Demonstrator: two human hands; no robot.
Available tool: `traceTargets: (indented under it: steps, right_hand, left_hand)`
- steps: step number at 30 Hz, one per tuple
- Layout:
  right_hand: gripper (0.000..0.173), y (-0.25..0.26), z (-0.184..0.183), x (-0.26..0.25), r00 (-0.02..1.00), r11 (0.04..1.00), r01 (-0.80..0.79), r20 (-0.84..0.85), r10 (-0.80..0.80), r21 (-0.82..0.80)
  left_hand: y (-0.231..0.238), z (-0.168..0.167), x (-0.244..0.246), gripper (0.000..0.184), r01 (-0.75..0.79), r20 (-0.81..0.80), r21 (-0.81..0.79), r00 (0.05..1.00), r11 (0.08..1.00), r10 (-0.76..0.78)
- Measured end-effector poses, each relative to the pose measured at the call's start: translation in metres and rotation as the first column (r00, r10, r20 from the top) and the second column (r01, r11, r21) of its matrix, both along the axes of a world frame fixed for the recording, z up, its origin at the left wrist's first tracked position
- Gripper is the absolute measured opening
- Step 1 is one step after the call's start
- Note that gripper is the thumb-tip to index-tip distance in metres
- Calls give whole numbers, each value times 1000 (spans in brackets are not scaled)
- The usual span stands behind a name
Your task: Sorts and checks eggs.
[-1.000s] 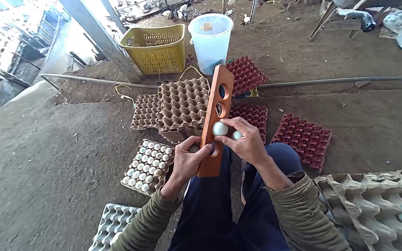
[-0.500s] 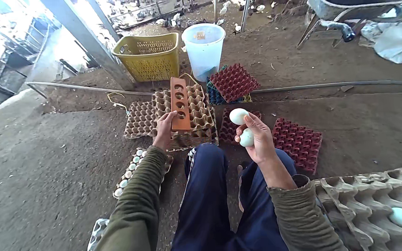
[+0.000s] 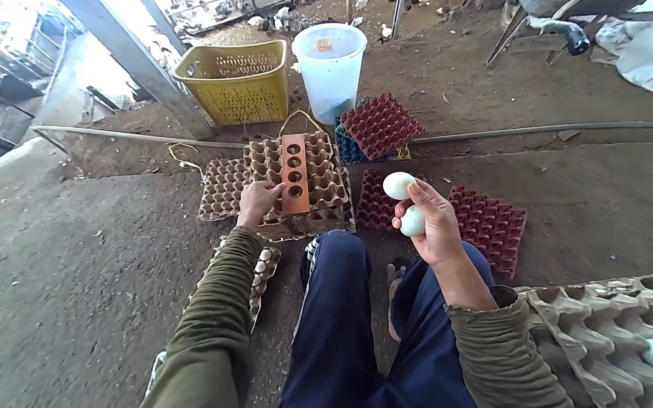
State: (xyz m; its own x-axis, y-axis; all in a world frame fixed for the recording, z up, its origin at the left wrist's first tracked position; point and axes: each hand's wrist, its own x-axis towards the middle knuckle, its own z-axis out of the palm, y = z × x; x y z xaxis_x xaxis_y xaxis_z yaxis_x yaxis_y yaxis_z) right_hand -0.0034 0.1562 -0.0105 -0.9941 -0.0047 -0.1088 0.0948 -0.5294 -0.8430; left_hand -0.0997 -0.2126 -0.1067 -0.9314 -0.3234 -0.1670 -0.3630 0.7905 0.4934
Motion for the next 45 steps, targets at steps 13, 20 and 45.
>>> traceTargets:
  steps: [13,20,45]
  right_hand:
    - [37,34,-1,17,944,905,-275,-269,190,-326]
    - [39,59,-4,25,915,873,-306,-371,159,-380]
    - [46,65,-3,22,574,708,594,-818,-42,381]
  left_hand:
    - [214,136,74,66,839,-690,240,502,489,-522]
    - [266,137,79,53,887,-801,91,336,453,-496]
    - [261,106,81,33,396,-453,892,778,-218,-436]
